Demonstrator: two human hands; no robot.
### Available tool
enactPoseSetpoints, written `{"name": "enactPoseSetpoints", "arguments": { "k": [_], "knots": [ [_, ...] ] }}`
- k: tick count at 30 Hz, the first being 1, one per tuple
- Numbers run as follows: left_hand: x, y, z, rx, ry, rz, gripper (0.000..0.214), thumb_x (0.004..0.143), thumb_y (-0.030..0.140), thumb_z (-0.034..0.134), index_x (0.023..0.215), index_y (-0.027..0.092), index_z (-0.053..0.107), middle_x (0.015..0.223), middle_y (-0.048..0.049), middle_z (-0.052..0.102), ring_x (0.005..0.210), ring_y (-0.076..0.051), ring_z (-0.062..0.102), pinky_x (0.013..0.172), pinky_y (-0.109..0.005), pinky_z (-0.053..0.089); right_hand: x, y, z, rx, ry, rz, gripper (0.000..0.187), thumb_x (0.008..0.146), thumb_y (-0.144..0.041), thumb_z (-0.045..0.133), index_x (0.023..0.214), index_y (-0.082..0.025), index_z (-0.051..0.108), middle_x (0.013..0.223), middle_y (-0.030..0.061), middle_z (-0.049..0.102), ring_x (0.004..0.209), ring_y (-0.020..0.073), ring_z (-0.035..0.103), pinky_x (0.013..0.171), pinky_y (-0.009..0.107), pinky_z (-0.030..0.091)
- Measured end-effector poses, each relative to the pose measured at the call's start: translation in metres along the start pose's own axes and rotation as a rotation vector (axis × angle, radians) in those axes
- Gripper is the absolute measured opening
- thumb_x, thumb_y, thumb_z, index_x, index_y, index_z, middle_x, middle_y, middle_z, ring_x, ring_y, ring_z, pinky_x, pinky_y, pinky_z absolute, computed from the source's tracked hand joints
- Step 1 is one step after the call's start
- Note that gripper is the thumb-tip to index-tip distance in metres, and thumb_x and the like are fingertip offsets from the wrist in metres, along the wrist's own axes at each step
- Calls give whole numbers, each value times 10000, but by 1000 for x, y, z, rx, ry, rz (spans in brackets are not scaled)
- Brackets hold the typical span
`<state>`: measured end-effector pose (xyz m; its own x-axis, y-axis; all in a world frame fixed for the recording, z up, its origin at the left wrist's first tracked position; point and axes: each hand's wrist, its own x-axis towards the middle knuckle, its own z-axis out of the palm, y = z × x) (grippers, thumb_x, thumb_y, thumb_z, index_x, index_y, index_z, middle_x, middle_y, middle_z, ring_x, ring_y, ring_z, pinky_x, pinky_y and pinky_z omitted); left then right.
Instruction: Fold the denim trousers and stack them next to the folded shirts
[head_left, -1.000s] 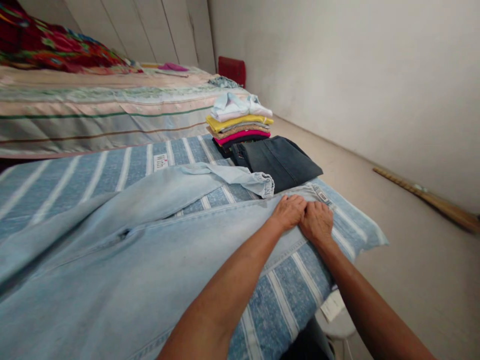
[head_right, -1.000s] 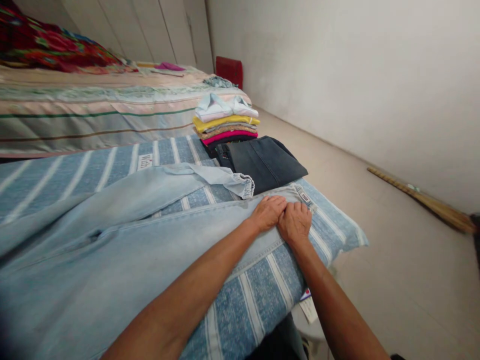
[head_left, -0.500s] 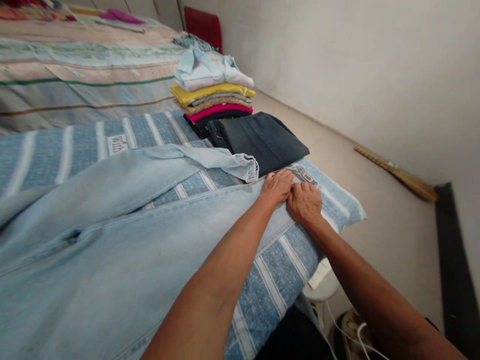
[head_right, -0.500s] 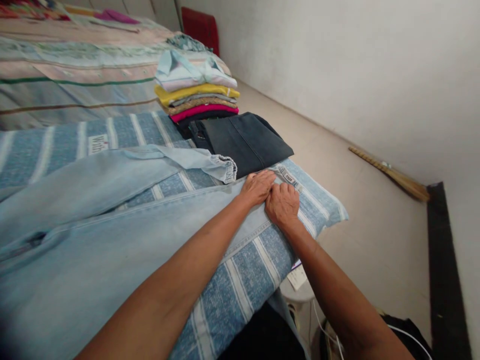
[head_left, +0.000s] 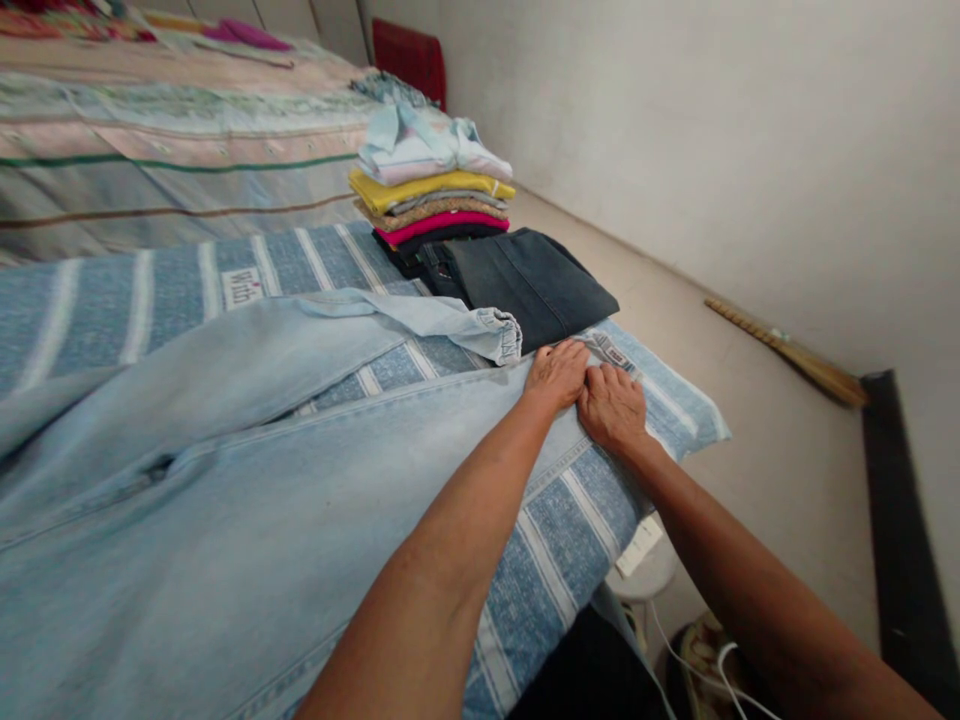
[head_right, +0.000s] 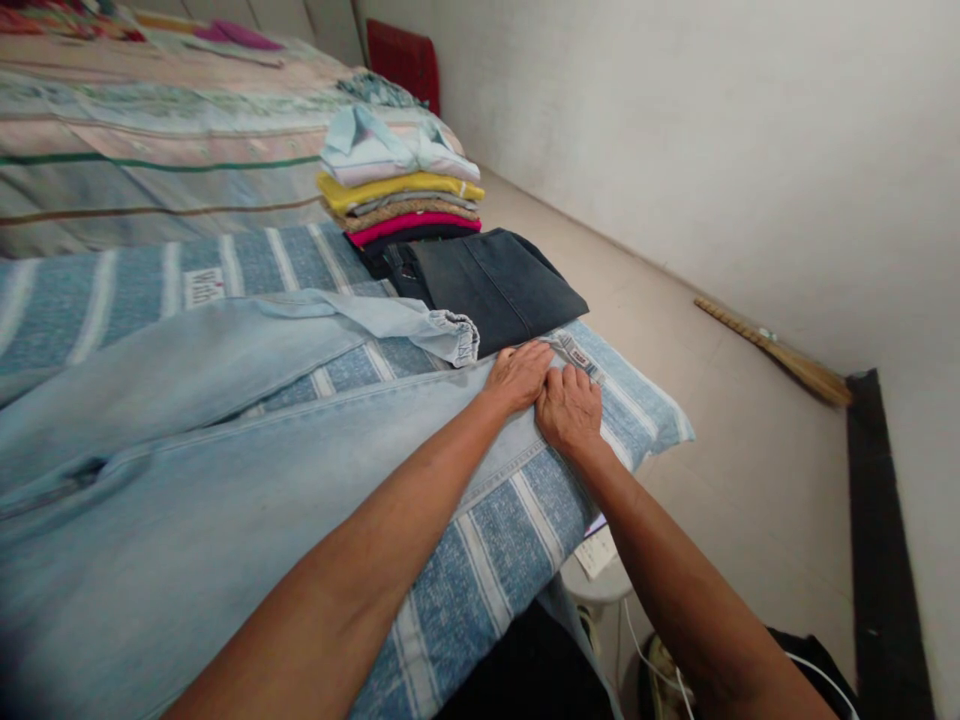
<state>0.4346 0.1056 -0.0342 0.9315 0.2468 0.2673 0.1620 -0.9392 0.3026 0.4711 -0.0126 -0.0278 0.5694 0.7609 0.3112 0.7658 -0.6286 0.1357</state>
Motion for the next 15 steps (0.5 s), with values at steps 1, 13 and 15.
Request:
{"name": "enactPoseSetpoints", "arguments": {
  "k": [1, 13, 15],
  "knots": [
    [0, 0, 0, 1, 0, -3, 331, 919, 209, 301, 1175, 226, 510, 1357, -42, 485, 1291, -178, 359, 985, -396, 321, 0, 0, 0, -4, -2, 6, 276, 930, -376, 366, 984, -165, 537, 974, 94, 563, 942, 236, 438, 731, 337, 244],
    [-3, 1, -3, 19, -3, -6, 327, 912, 201, 308, 1163, 210, 519, 1368, -37, 480, 1285, -168, 364, 990, -374, 319, -2, 0, -3, 10, 3, 1, 261, 924, -379, 374, 949, -176, 536, 963, 79, 584, 952, 237, 450, 734, 342, 231],
    [-3, 1, -3, 24, -2, -13, 334, 916, 205, 300, 1177, 209, 510, 1374, -37, 475, 1284, -168, 367, 992, -372, 317, -2, -1, -4, 10, -9, 7, 267, 925, -384, 372, 939, -178, 540, 955, 81, 584, 947, 239, 451, 728, 343, 233]
  ]
}}
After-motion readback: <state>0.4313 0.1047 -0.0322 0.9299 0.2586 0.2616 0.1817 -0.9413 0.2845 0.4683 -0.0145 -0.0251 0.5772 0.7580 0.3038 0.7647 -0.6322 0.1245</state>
